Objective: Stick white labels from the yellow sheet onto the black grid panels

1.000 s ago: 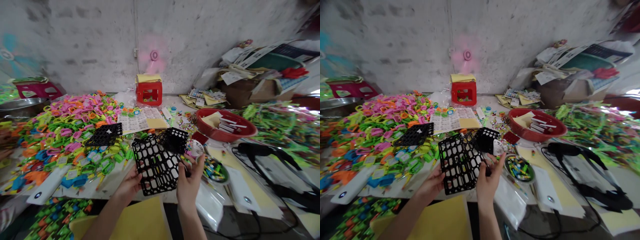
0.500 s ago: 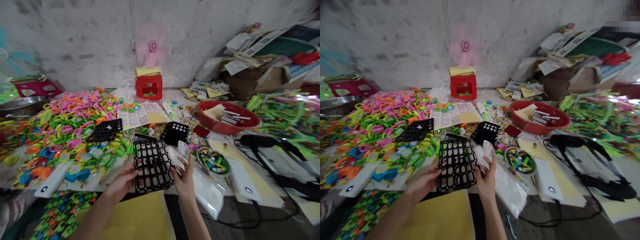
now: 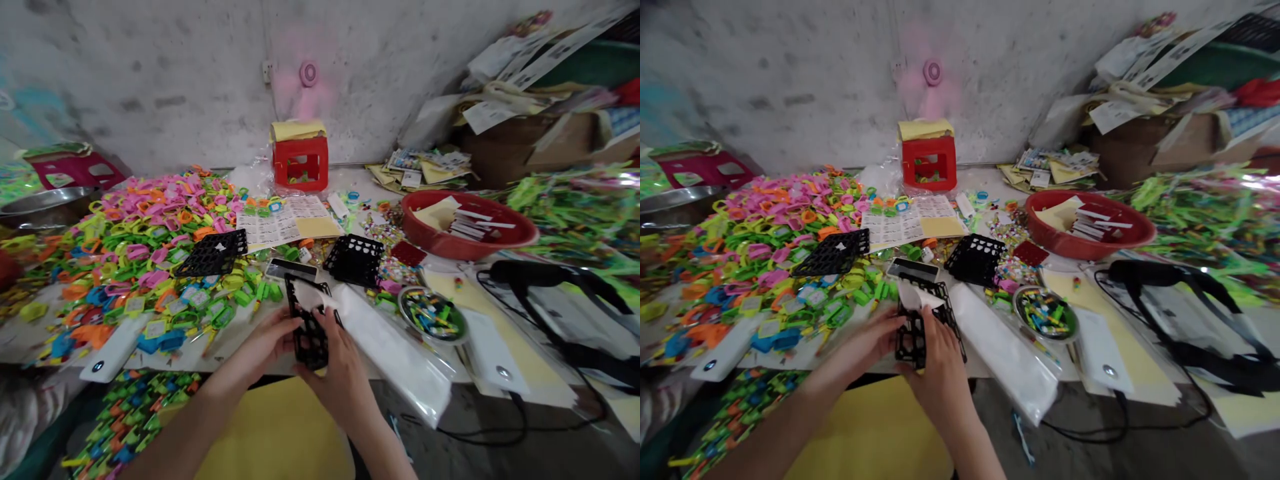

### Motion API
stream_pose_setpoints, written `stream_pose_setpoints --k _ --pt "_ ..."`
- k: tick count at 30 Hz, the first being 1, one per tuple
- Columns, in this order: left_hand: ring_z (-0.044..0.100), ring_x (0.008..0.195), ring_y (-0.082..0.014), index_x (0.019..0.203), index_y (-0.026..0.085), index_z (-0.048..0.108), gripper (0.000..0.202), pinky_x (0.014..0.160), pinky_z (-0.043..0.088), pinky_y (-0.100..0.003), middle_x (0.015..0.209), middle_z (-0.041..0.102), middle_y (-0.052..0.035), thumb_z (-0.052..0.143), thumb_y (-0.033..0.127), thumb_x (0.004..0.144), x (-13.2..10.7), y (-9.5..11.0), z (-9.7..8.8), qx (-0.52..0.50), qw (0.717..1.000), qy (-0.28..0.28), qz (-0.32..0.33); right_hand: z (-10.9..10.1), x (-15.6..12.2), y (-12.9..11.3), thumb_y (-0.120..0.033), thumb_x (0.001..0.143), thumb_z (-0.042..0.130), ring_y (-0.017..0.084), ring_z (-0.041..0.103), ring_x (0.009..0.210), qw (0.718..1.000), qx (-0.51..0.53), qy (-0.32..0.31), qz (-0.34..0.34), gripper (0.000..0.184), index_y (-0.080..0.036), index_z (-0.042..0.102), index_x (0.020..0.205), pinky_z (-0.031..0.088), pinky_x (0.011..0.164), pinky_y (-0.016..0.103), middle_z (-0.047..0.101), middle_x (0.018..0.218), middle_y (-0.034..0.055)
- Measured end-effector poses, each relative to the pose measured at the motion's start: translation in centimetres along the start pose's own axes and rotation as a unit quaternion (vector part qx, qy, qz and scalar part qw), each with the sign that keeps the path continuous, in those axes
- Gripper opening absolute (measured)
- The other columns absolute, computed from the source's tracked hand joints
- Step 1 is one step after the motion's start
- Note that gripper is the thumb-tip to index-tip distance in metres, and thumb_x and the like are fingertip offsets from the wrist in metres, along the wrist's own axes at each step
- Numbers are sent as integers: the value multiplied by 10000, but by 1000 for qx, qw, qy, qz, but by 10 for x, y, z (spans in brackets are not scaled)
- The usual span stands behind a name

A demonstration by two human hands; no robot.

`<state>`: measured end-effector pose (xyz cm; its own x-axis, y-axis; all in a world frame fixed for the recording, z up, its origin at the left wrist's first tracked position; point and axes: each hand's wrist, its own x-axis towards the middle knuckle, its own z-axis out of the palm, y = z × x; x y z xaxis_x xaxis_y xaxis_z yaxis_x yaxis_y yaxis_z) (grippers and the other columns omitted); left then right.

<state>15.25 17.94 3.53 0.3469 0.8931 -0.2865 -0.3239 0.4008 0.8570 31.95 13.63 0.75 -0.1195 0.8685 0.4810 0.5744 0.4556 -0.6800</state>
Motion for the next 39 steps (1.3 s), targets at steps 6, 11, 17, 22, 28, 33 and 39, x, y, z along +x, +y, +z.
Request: stream_pose_setpoints --k 6,11,17,22,28,33,39 --pt "541 1189 -274 1184 166 604 351 1055 374 -471 1259 603 -139 469 367 930 45 -24 -1 291 940 -1 176 13 -2 30 -175 837 504 246 592 1165 976 107 125 144 852 -250 6 1524 487 950 482 606 1290 114" --pt "250 1431 -268 1402 162 410 468 1156 224 -508 1530 338 -106 379 220 939 72 -50 -5 667 687 -21 289 9 2 31 -368 853 602 218 641 1077 922 206 240 224 935 -168 -20 1522 441 1007 447 666 1177 145" --pt "225 1439 -273 1460 166 327 527 1149 224 -469 1563 262 -82 355 210 936 76 -63 -10 755 601 -40 258 -2 -1 47 -432 801 674 206 653 1041 850 287 341 282 935 -267 98 1520 362 1060 515 633 1239 94" --pt "269 1412 -272 1434 190 376 509 1130 229 -460 1545 318 -58 371 225 926 71 -57 -9 762 590 -31 266 -31 0 57 -359 767 721 188 623 1082 811 338 390 276 883 -350 210 1486 412 1045 479 599 1300 36" --pt "416 1274 -293 1428 211 389 551 1034 322 -449 1534 343 -45 423 413 916 79 -43 -6 778 570 -43 263 -42 -11 59 -302 616 830 176 687 900 730 472 356 344 831 -383 448 1350 574 826 362 659 1211 20" --pt "443 1227 -311 1435 220 388 585 954 360 -449 1524 361 -39 400 497 920 88 -35 -6 799 533 -87 264 -40 -19 61 -276 649 808 178 693 884 710 482 360 366 700 -365 519 1280 578 830 385 690 1141 12" --pt "461 1199 -328 1441 245 384 583 900 381 -445 1532 346 -27 399 510 922 89 -31 -6 809 517 -94 264 -39 -16 56 -336 662 797 207 678 957 725 463 350 370 773 -337 458 1357 509 945 463 678 1171 40"
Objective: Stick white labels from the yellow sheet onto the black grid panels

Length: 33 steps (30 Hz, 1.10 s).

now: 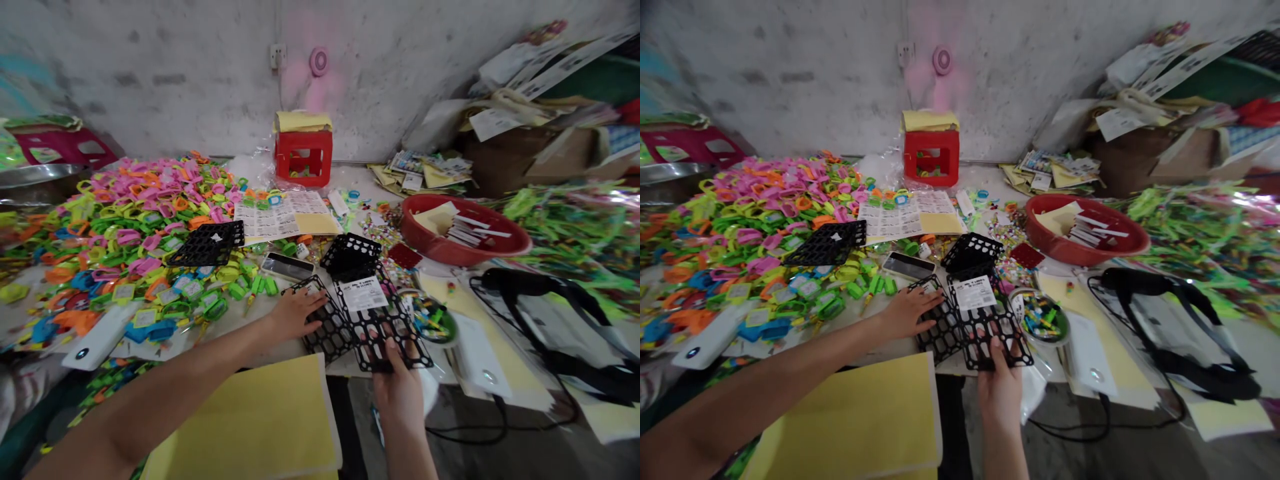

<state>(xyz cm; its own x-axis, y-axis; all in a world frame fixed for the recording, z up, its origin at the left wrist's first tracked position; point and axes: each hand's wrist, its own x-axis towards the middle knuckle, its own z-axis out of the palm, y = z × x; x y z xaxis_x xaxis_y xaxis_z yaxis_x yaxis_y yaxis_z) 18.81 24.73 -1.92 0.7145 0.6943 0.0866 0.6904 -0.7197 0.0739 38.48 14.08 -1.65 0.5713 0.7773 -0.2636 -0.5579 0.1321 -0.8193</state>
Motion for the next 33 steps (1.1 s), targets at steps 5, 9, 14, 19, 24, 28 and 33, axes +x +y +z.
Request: stream_pose_setpoints --k 5,9,14,19,24,28,33 --pt "341 1347 -341 1406 308 434 540 1065 259 -493 1509 388 -31 439 532 914 -2 -4 8 -4 999 28 17 5 -12 -2 -408 803 682 216 649 1049 955 -233 -71 -168 902 -275 143 1514 374 1063 501 648 1226 88" --pt "255 1410 -357 1420 293 414 591 1098 243 -517 1543 303 -109 486 547 892 2 -7 18 -9 999 27 24 4 -5 -6 -404 856 607 227 637 1086 873 -357 -162 -290 895 -202 48 1526 367 1060 479 683 1158 112" --pt "245 1415 -372 1453 226 356 681 1109 238 -558 1550 252 -172 522 545 875 5 -6 25 -13 1000 21 13 9 5 -9 -418 839 613 232 633 1086 861 -378 -168 -295 934 -199 18 1526 359 1058 472 682 1162 114" --pt "204 1436 -342 1427 233 398 553 1136 153 -593 1550 275 -133 466 463 928 0 -7 20 -58 997 36 20 14 0 -4 -442 755 702 208 609 1101 934 -286 -94 -194 980 -250 120 1520 393 1029 396 626 1260 74" --pt "339 1393 -245 1346 237 506 417 1153 226 -501 1490 413 -80 410 280 943 2 0 -13 -362 923 82 -105 13 -4 -4 -384 740 730 207 652 1002 955 -233 -99 -155 1014 -261 95 1521 358 1059 459 662 1197 60" --pt "601 1134 -246 1153 208 653 375 1014 426 -427 1259 637 -98 532 409 861 4 9 -39 -747 638 44 -181 12 -16 -4 -311 733 746 214 618 1102 926 -260 -194 -193 1025 -250 95 1522 349 1075 449 699 1121 65" --pt "655 894 -189 951 173 706 391 933 445 -345 1006 715 -85 806 352 618 3 15 -40 -823 510 112 -225 14 -28 -5 -324 732 754 205 639 1064 936 -243 -181 -182 993 -274 144 1515 386 1052 439 702 1118 54"
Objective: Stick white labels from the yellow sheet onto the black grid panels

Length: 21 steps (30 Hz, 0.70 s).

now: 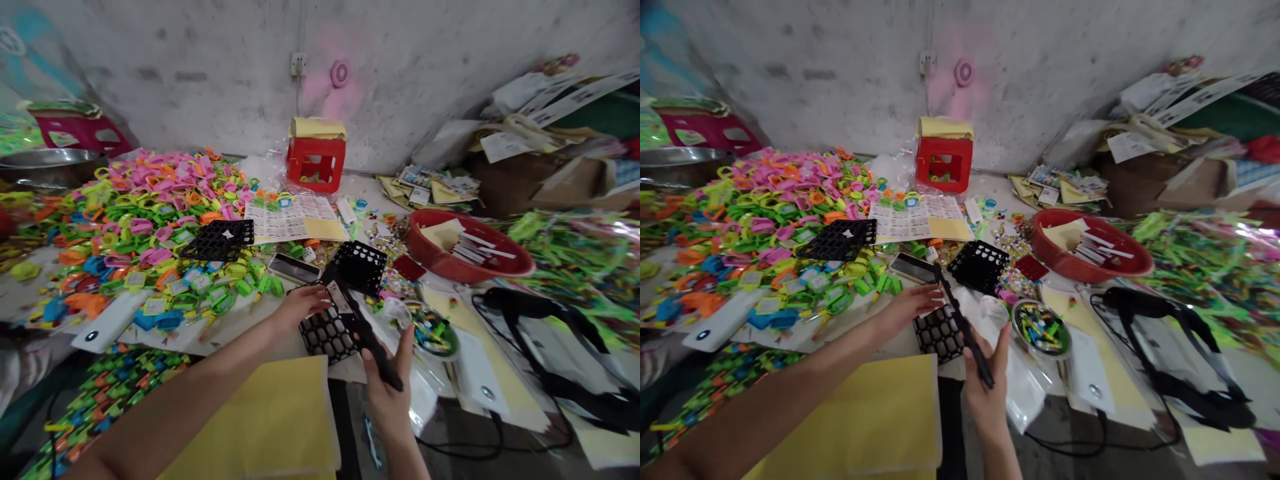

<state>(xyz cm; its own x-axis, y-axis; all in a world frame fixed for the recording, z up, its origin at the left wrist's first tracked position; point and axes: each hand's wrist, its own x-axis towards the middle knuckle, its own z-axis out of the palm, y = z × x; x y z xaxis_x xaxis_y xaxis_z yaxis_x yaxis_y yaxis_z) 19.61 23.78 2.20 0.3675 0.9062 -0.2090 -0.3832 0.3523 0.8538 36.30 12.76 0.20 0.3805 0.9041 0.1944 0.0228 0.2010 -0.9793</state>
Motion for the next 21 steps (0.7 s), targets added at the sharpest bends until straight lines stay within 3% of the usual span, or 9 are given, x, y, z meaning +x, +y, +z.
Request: stream_pose_setpoints --k 3,7,10,15,18,21 --pt "630 756 -158 871 152 703 421 833 456 -325 866 705 -62 824 445 593 -1 -6 -3 15 999 40 13 2 0 -4 -370 755 733 203 644 1046 994 73 55 65 944 -314 164 1507 404 1039 452 658 1208 45" --pt "600 706 -146 803 136 699 456 744 460 -306 792 680 -54 770 553 634 -6 -6 -3 28 997 59 39 2 0 -5 -380 738 743 204 655 1015 973 170 65 145 848 -368 290 1455 455 997 467 614 1279 35" --pt "584 689 -137 787 142 702 425 703 460 -283 765 672 -46 763 539 649 -11 1 1 35 996 63 55 3 -1 -4 -387 720 754 222 647 1034 971 170 71 153 759 -350 408 1395 489 970 456 620 1268 43" --pt "514 575 -112 662 149 667 411 600 417 -247 607 602 -2 755 550 645 -14 9 6 88 986 94 107 8 -1 1 -408 745 724 211 666 969 963 198 70 168 667 -369 454 1353 522 923 485 643 1234 38" --pt "539 615 -124 728 146 675 474 606 432 -251 673 625 -19 704 616 674 -15 4 4 104 985 100 94 10 1 2 -369 694 768 192 670 935 951 232 90 184 704 -379 474 1334 528 915 464 642 1239 27" --pt "595 736 -155 874 162 663 555 659 482 -280 865 671 -56 664 679 673 -15 -8 5 81 994 59 42 11 2 2 -364 689 773 192 666 949 949 235 96 189 710 -374 477 1334 515 934 464 644 1237 26"
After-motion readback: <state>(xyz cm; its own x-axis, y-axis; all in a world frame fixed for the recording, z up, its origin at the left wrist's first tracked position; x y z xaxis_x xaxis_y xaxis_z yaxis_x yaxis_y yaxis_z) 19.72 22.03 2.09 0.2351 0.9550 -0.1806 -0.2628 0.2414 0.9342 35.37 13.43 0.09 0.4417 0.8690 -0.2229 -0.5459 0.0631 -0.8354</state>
